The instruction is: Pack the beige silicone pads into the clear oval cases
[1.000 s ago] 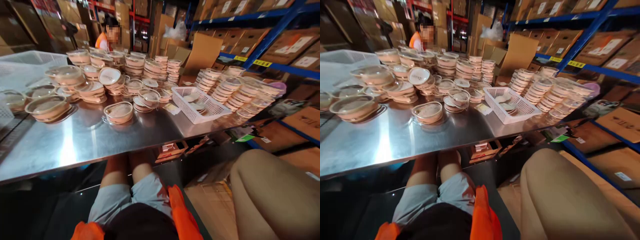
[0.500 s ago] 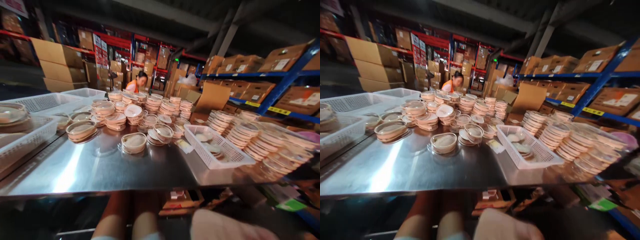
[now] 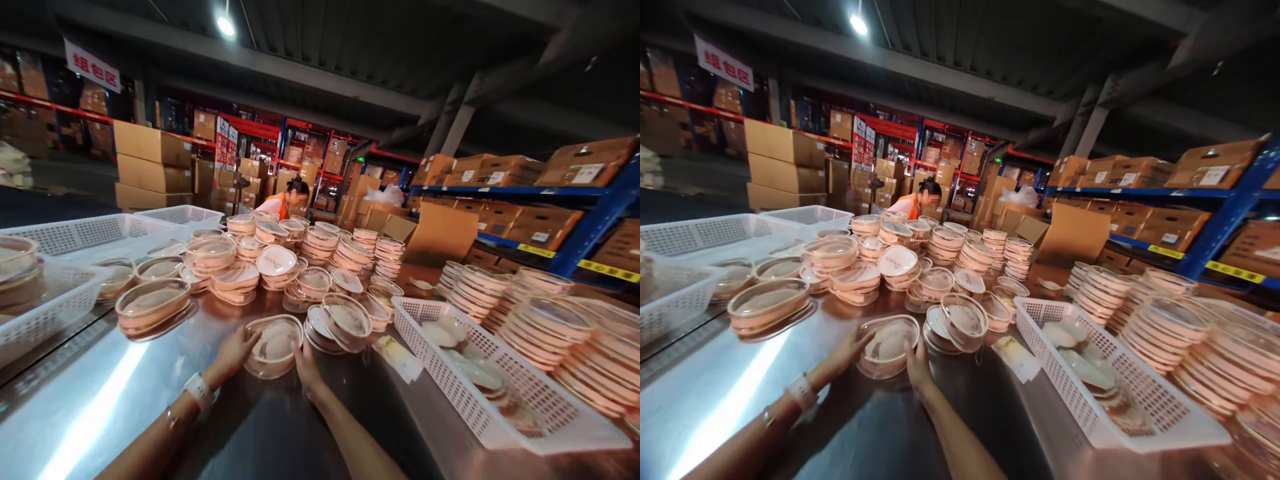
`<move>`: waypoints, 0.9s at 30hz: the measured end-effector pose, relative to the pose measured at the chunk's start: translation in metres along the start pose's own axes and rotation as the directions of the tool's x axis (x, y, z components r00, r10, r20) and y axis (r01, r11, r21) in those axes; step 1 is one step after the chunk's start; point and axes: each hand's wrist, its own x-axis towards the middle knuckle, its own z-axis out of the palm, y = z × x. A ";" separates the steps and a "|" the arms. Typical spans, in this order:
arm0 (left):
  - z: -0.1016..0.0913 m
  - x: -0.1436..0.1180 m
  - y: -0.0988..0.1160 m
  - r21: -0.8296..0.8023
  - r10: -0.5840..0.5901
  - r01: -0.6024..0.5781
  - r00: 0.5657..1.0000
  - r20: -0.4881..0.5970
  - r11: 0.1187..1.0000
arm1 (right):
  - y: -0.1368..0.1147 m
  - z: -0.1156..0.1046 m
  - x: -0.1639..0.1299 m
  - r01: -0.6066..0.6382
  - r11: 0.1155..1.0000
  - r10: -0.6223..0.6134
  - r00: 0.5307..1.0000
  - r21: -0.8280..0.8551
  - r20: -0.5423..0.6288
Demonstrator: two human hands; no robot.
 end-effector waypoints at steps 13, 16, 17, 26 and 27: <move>0.006 -0.015 0.010 -0.695 -0.166 0.283 0.958 0.233 0.661 | 0.006 -0.002 -0.030 -0.041 0.938 0.090 0.988 0.343 -0.127; 0.005 -0.010 0.001 -0.575 -0.099 0.181 0.980 0.170 0.798 | 0.005 -0.014 -0.017 0.011 0.978 0.041 0.969 0.209 -0.242; 0.003 -0.009 -0.001 -0.518 -0.061 0.132 0.986 0.152 0.845 | 0.002 -0.021 -0.009 0.018 0.987 0.021 0.971 0.160 -0.240; -0.004 -0.008 0.005 -0.308 0.044 -0.012 0.994 0.098 0.951 | -0.035 -0.032 -0.005 -0.007 0.998 0.004 0.999 0.061 0.051; -0.003 -0.009 0.007 -0.318 0.001 0.030 0.995 0.096 0.948 | -0.038 -0.029 -0.010 -0.029 0.994 0.023 0.998 0.103 0.062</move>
